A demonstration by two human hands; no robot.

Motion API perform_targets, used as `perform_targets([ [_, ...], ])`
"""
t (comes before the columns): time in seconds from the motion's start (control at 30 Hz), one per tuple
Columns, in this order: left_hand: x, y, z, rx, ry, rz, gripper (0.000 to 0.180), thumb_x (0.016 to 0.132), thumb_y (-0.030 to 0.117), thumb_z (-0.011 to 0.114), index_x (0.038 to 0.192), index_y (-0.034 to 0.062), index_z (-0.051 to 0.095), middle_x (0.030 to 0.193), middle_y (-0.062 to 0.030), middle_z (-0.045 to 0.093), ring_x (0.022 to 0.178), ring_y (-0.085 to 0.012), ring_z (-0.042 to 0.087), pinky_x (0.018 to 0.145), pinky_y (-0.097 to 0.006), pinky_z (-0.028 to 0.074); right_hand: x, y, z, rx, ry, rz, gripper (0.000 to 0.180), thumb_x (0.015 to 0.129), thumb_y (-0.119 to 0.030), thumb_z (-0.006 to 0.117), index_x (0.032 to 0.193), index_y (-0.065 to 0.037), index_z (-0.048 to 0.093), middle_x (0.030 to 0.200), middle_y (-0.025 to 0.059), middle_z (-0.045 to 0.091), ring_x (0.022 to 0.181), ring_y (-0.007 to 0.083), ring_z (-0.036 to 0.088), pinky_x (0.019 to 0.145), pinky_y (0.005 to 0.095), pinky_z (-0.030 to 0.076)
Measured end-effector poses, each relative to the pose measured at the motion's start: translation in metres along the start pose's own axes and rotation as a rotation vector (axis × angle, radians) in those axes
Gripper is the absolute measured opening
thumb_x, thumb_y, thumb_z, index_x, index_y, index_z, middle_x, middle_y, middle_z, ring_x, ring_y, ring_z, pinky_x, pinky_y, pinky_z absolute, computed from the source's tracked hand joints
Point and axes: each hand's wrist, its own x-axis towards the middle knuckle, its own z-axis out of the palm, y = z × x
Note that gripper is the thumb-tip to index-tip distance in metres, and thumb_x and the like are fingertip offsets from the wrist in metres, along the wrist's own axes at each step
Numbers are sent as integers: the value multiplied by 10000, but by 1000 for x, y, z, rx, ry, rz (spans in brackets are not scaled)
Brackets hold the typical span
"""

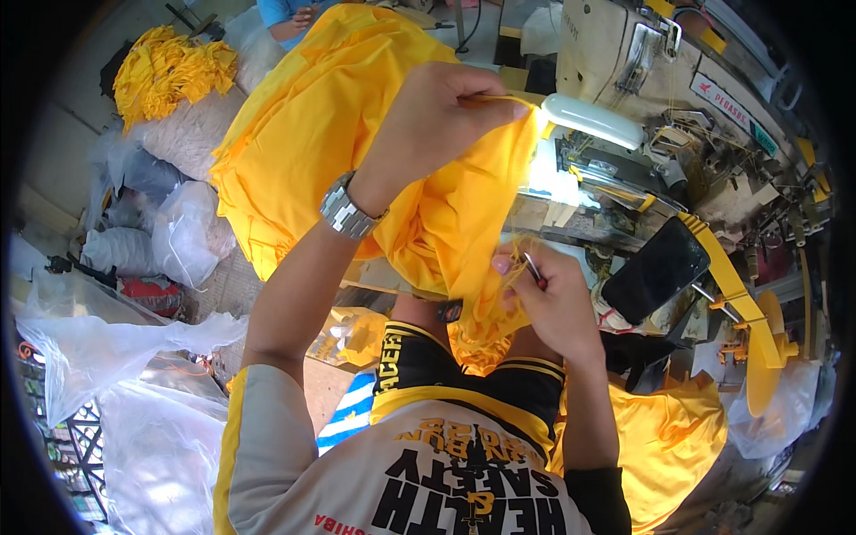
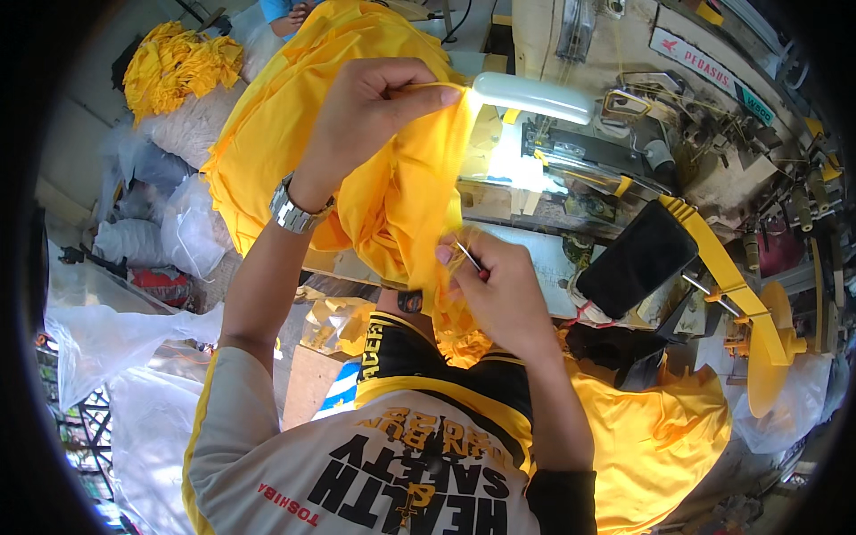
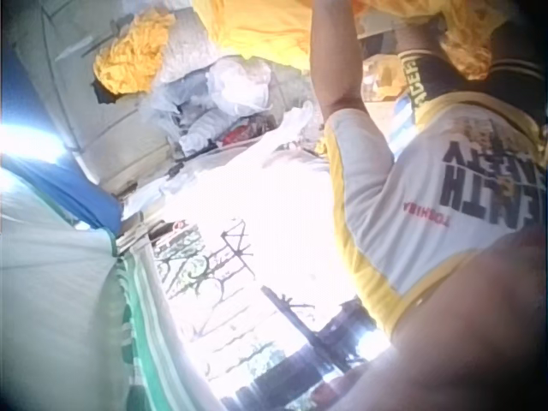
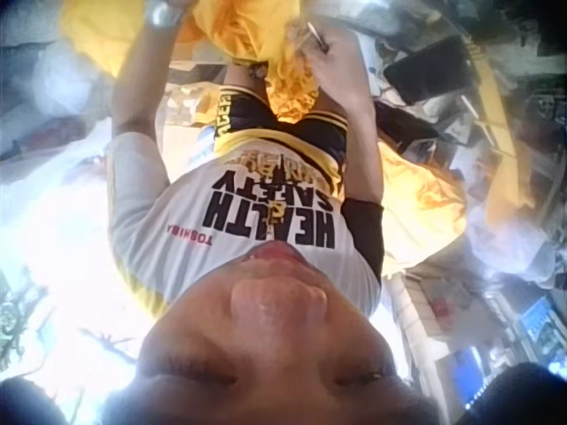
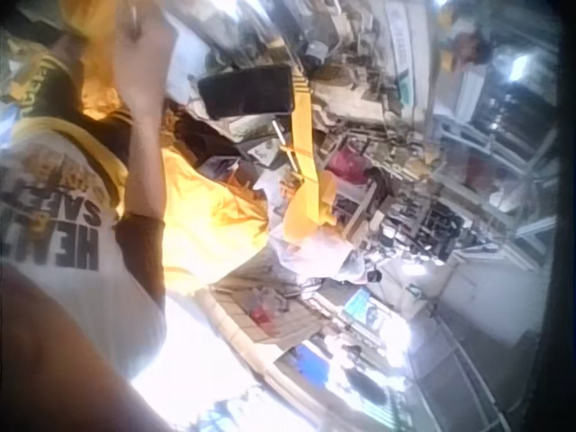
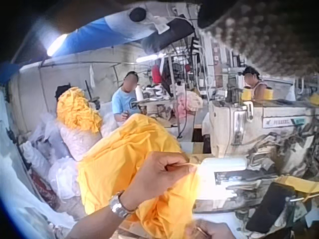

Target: The person trims loose threads from yellow shirts using nippers, handling the garments one by one and turning them over to check the seams.

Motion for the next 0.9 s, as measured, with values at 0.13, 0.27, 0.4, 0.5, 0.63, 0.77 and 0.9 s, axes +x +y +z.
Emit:
perform_targets([
  [0.13, -5, -49, -21, 192, 78, -38, 285, 864, 232, 723, 734, 3, 614, 559, 38, 379, 518, -40, 315, 473, -245, 262, -62, 6, -71, 569, 83, -35, 239, 886, -139, 629, 1109, -58, 648, 858, 34, 655, 621, 91, 527, 520, 242, 401],
  [0.27, -23, -98, -24, 306, 100, -174, 288, 869, 239, 718, 755, -7, 621, 546, 20, 381, 502, -57, 315, 467, -256, 269, -175, -9, -198, -89, 968, -302, 253, 897, -143, 609, 1135, -65, 646, 921, 41, 669, 635, 83, 546, 534, 234, 417],
  [0.4, -20, -89, -22, 153, 231, -91, 284, 875, 243, 714, 780, -10, 628, 530, 14, 384, 486, -53, 316, 455, -263, 260, -196, -22, -209, -883, 1273, -94, 269, 909, -146, 589, 1161, -72, 643, 983, 47, 683, 650, 76, 564, 549, 225, 432],
  [0.5, 7, -57, -7, 145, 228, 64, 276, 878, 241, 712, 784, -5, 627, 528, 13, 386, 479, -50, 315, 449, -264, 252, -146, -27, -159, -488, 892, -93, 281, 917, -149, 574, 1181, -78, 642, 1030, 52, 694, 661, 70, 578, 560, 219, 444],
  [0.63, 17, -30, -1, 169, 206, 121, 277, 876, 244, 712, 784, -1, 625, 538, 11, 397, 487, -48, 315, 455, -258, 253, 4, -4, -13, 6, 112, 118, 315, 911, -188, 613, 1208, -85, 634, 969, 28, 708, 537, 21, 501, 468, 191, 381],
  [0.77, 24, -30, -5, 198, 260, 88, 225, 838, 209, 716, 814, -6, 657, 539, -104, 503, 454, -214, 453, 483, -317, 388, 25, 10, 21, 174, -134, 138, 126, 888, -104, 672, 891, -2, 598, 657, -33, 525, 562, 60, 512, 507, 241, 385],
  [0.9, -1, -89, -26, 427, 312, -28, 205, 846, 208, 687, 789, 14, 654, 603, -140, 588, 532, -292, 573, 522, -370, 447, -55, 2, -53, 673, 103, 171, 108, 881, -37, 619, 988, -33, 632, 710, 9, 524, 537, 85, 459, 492, 215, 375],
])
